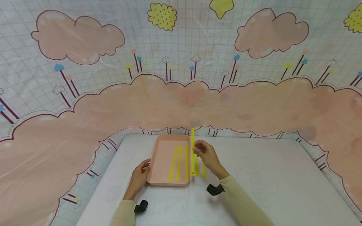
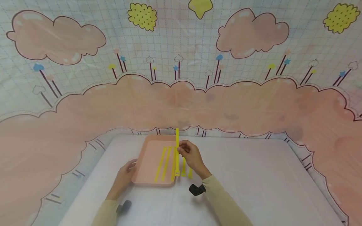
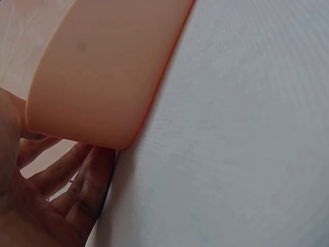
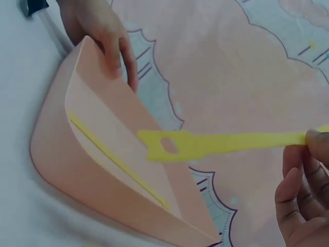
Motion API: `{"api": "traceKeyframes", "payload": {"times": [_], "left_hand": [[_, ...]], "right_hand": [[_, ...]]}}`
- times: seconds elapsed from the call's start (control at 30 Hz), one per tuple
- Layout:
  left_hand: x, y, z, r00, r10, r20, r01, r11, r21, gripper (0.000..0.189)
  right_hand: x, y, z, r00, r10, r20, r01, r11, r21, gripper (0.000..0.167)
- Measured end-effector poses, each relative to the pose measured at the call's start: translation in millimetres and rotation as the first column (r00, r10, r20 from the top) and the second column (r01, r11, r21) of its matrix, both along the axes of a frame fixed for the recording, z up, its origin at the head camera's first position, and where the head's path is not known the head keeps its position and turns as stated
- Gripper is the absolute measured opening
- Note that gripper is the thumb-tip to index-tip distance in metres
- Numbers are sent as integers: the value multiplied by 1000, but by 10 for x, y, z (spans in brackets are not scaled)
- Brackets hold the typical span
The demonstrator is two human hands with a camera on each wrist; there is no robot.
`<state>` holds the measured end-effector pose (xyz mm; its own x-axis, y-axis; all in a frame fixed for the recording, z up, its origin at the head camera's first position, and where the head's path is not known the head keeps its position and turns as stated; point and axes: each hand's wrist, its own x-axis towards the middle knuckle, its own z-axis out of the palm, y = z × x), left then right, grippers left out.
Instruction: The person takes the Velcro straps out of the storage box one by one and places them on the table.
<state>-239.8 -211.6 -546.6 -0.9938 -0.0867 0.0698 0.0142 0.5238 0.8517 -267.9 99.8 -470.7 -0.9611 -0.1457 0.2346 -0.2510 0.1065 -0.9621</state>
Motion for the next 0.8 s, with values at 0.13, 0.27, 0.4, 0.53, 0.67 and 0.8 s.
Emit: {"api": "traceKeyframes", "payload": {"times": [0.13, 0.27, 0.4, 0.53, 0.67, 0.8], "left_hand": [[-10, -1, -14, 1000, 9, 3, -9, 1000, -6, 40], [-20, -7, -21, 1000, 13, 12, -13, 1000, -3, 40], [-23, -10, -12, 1000, 16, 17, -16, 1000, -1, 40], [0, -5, 5, 1000, 15, 21, -15, 1000, -6, 40], [27, 4, 18, 1000, 9, 19, -9, 1000, -8, 40], [24, 1, 14, 1000, 9, 10, -9, 1000, -5, 40]], "right_hand": [[7, 104, -47, 999, -21, 38, 22, 1000, -15, 18], [-4, 205, -102, 998, -44, 49, 45, 999, -19, 20], [-15, 293, -144, 996, -62, 62, 64, 998, -21, 20], [-11, 377, -177, 993, -81, 81, 82, 997, -12, 20], [-31, 467, -231, 986, -117, 116, 117, 993, 7, 20], [-47, 550, -258, 980, -138, 140, 136, 990, 20, 21]]}}
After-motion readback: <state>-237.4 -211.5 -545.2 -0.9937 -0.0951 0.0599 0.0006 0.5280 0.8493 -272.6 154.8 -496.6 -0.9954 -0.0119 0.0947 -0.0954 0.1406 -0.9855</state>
